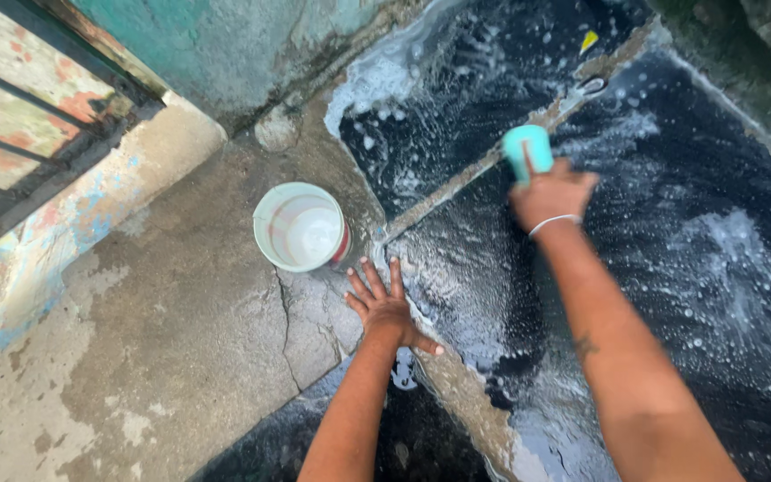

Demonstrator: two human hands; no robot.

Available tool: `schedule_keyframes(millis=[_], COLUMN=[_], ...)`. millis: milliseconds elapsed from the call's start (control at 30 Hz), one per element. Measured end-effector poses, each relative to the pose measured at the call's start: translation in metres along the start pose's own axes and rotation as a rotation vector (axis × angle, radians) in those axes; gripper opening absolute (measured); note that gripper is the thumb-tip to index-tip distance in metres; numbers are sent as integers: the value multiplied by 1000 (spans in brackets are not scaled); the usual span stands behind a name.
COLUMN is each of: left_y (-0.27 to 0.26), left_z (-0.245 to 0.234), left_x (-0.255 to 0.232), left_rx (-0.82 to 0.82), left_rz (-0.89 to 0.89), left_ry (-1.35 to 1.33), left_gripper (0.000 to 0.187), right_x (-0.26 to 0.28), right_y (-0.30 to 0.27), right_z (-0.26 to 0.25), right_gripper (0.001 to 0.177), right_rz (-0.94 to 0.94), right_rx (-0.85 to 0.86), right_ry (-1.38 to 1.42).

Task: The person scrubs a dark stone slab on the ground using a blue sponge and soapy water from a bucket.

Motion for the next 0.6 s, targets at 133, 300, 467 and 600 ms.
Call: schedule_keyframes(millis=[133,300,467,600], left_y=[3,-1,0,1], left_z=[-4,-3,-7,-4], left_x=[0,0,-1,-2], left_rx=[-6,14,2,23], left_rz=[-4,-6,1,1], left_ry=[-6,-19,-16,0], left_gripper=[184,182,182,182], right_x=[17,119,111,23], right_y=[2,-84,-80,-12], right_z=[-6,-38,-45,-4], right_gripper=[80,67,64,62], right_rz=[-59,-225,-254,-36], right_rx=[-48,136,22,58], right_ry=[-172,288,352,97])
Point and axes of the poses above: each hand's wrist, its own y-axis towards the middle knuckle, its own z-axis out of the palm, x = y × z, the point moved 7 cm from there along y, towards the middle knuckle, and after that the axes turned 12 degrees about -x, right-handed, at the moved point
